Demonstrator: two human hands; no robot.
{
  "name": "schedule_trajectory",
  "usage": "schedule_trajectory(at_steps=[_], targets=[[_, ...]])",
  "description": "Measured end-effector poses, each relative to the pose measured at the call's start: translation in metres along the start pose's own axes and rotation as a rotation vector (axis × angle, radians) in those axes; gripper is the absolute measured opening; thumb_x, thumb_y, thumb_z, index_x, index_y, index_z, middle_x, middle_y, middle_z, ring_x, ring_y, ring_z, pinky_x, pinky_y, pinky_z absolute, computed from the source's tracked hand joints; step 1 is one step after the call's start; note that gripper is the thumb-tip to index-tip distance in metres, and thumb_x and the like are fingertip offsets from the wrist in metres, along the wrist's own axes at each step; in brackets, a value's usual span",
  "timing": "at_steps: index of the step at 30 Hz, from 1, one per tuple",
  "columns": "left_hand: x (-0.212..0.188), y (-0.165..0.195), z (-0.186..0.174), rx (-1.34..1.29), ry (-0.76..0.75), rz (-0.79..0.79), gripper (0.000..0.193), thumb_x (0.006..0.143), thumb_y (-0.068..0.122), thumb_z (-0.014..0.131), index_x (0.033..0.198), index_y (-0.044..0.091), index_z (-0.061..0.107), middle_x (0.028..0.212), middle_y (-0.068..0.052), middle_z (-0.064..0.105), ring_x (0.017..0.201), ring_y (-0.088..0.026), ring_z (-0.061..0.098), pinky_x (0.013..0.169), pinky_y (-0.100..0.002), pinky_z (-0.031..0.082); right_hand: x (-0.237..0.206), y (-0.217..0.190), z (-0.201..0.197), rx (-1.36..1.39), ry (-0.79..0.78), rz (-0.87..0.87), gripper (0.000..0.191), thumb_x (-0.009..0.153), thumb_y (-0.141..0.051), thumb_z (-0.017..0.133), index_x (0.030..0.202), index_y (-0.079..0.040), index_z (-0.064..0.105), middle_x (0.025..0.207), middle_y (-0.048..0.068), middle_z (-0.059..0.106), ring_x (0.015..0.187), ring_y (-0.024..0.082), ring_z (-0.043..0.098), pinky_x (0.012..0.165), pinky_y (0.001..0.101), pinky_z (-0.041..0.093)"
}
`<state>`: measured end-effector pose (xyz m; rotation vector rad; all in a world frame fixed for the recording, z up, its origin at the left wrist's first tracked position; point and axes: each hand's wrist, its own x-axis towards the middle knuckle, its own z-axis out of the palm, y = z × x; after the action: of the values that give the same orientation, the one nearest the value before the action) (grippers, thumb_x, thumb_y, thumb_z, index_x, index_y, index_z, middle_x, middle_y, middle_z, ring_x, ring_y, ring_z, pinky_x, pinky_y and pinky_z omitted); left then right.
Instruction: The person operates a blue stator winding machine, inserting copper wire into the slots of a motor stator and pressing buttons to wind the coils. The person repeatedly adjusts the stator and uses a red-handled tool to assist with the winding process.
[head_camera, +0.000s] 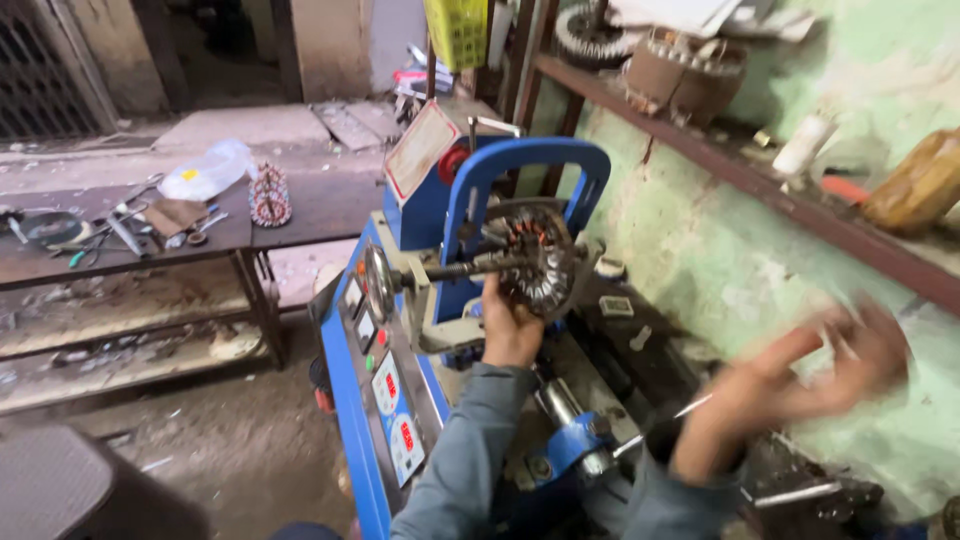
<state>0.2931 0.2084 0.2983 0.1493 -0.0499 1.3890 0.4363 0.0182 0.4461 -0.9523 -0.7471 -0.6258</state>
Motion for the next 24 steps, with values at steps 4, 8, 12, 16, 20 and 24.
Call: schedule_trajectory(at_steps=[4,8,12,16,20,24], targets=[[0.025,-0.002,0.002,-0.192,-0.013,-0.009,0.049,0.103,0.045,0.053,0.13,0.006,0.065,0.129,-0.014,0.069,0.119,-0.032,0.065,0.11,-0.048,0.049,-0.004,0.01,-0.014,0.361,-0.005,0.388,0.017,0.114,-0.016,0.058,0.122,-0.004,0.048,0.121,0.008,0.054,0.101,0.016,0.057,0.083,0.0316,0.049],[0.041,0.005,0.015,-0.31,-0.098,-0.053,0.049,0.1,0.042,0.052,0.126,0.003,0.067,0.126,-0.018,0.07,0.115,-0.036,0.066,0.107,-0.051,0.051,-0.028,-0.057,-0.001,0.603,-0.445,0.691,0.018,0.11,-0.028,0.057,0.113,-0.01,0.052,0.102,0.003,0.062,0.075,0.014,0.063,0.056,0.0284,0.044],[0.038,0.003,0.023,-0.236,-0.018,-0.111,0.053,0.098,0.049,0.054,0.124,0.004,0.068,0.121,-0.017,0.071,0.108,-0.035,0.068,0.101,-0.051,0.054,-0.077,-0.107,-0.013,0.654,-0.804,0.161,0.02,0.11,-0.029,0.057,0.113,-0.01,0.052,0.101,0.003,0.061,0.074,0.013,0.061,0.056,0.0282,0.043],[0.035,0.007,0.021,-0.001,-0.022,-0.075,0.055,0.098,0.054,0.053,0.125,0.008,0.068,0.118,-0.013,0.072,0.105,-0.031,0.07,0.098,-0.047,0.055,-0.094,-0.089,-0.013,0.713,-0.898,0.01,0.022,0.11,-0.03,0.057,0.112,-0.009,0.051,0.099,0.003,0.06,0.073,0.013,0.059,0.055,0.0279,0.042],[0.046,0.009,0.012,0.044,-0.063,0.022,0.051,0.096,0.052,0.055,0.124,0.01,0.066,0.113,-0.009,0.073,0.104,-0.027,0.069,0.095,-0.044,0.056,-0.095,-0.081,-0.017,0.71,-0.913,-0.034,0.024,0.11,-0.032,0.058,0.111,-0.009,0.051,0.098,0.003,0.059,0.071,0.012,0.057,0.055,0.0277,0.04],[0.051,0.006,-0.004,0.115,-0.045,0.066,0.045,0.1,0.045,0.058,0.123,0.007,0.066,0.109,-0.009,0.072,0.1,-0.025,0.068,0.089,-0.04,0.057,-0.105,-0.098,-0.023,0.706,-0.911,-0.058,0.026,0.11,-0.033,0.058,0.111,-0.009,0.05,0.096,0.003,0.058,0.07,0.012,0.056,0.054,0.0275,0.039]])
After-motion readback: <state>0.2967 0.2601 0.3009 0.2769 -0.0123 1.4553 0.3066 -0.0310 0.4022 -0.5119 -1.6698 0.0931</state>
